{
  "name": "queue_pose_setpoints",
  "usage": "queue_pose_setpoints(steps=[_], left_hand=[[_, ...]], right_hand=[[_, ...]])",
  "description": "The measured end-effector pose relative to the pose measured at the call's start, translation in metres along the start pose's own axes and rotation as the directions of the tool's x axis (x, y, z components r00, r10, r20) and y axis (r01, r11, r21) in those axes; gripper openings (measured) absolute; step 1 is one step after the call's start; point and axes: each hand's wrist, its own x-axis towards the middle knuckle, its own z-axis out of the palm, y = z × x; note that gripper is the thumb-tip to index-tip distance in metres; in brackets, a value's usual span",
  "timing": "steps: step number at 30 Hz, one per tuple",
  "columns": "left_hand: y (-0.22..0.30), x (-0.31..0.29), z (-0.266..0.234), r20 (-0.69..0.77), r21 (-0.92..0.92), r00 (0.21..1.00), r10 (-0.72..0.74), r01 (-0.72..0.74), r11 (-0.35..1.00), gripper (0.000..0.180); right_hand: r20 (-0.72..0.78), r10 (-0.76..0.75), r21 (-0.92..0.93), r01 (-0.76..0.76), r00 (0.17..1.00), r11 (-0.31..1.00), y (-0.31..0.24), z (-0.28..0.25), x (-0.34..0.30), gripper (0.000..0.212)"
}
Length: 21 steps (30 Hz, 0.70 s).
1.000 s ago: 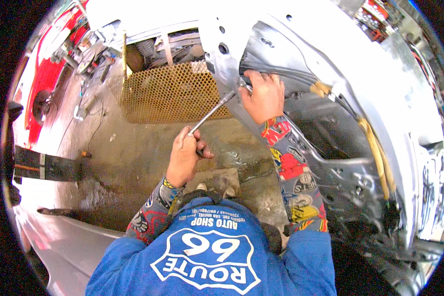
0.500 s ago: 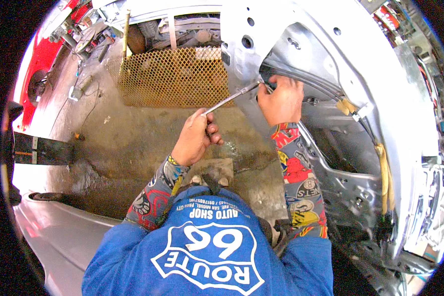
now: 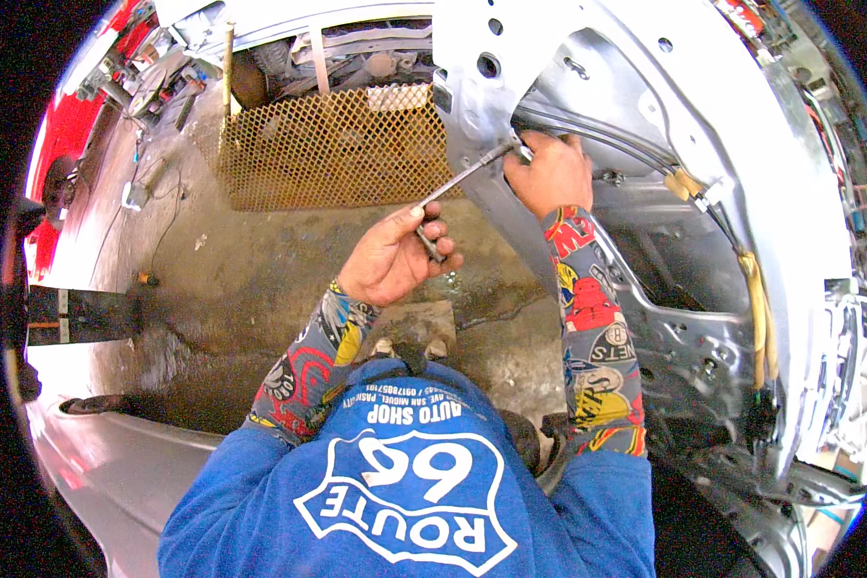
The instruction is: The person installs a car door panel by aligning it with the door frame and securing it with bolts using a wrench. They briefly walk to a tool shelf to retrieve a different wrench, then return to continue tightening the bolts on the door panel.
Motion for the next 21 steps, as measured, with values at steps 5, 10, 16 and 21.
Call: queue_pose_setpoints(steps=[5, 10, 16, 21], left_hand=[[0.022, -0.003, 0.005, 0.308, 0.949, 0.865, 0.396, -0.253, -0.185, 0.028], [0.032, 0.001, -0.006, 0.55, 0.65, 0.787, 0.279, -0.194, -0.735, 0.038], [0.029, 0.01, -0.02, 0.29, 0.953, 0.769, 0.569, -0.286, -0.099, 0.025], [0.008, 0.024, -0.011, -0.255, 0.601, 0.809, 0.53, -0.297, 0.742, 0.03]], right_hand=[[0.046, 0.027, 0.072, -0.03, 0.999, 0.997, 0.01, 0.007, 0.005, 0.042], [0.108, -0.086, 0.311, 0.048, 0.991, 0.949, 0.029, 0.017, 0.02, 0.048], [0.152, -0.075, 0.303, 0.026, 0.986, 0.953, 0.041, 0.024, 0.027, 0.046], [0.219, -0.034, 0.339, -0.043, 0.975, 0.94, 0.039, 0.022, 0.027, 0.043]])
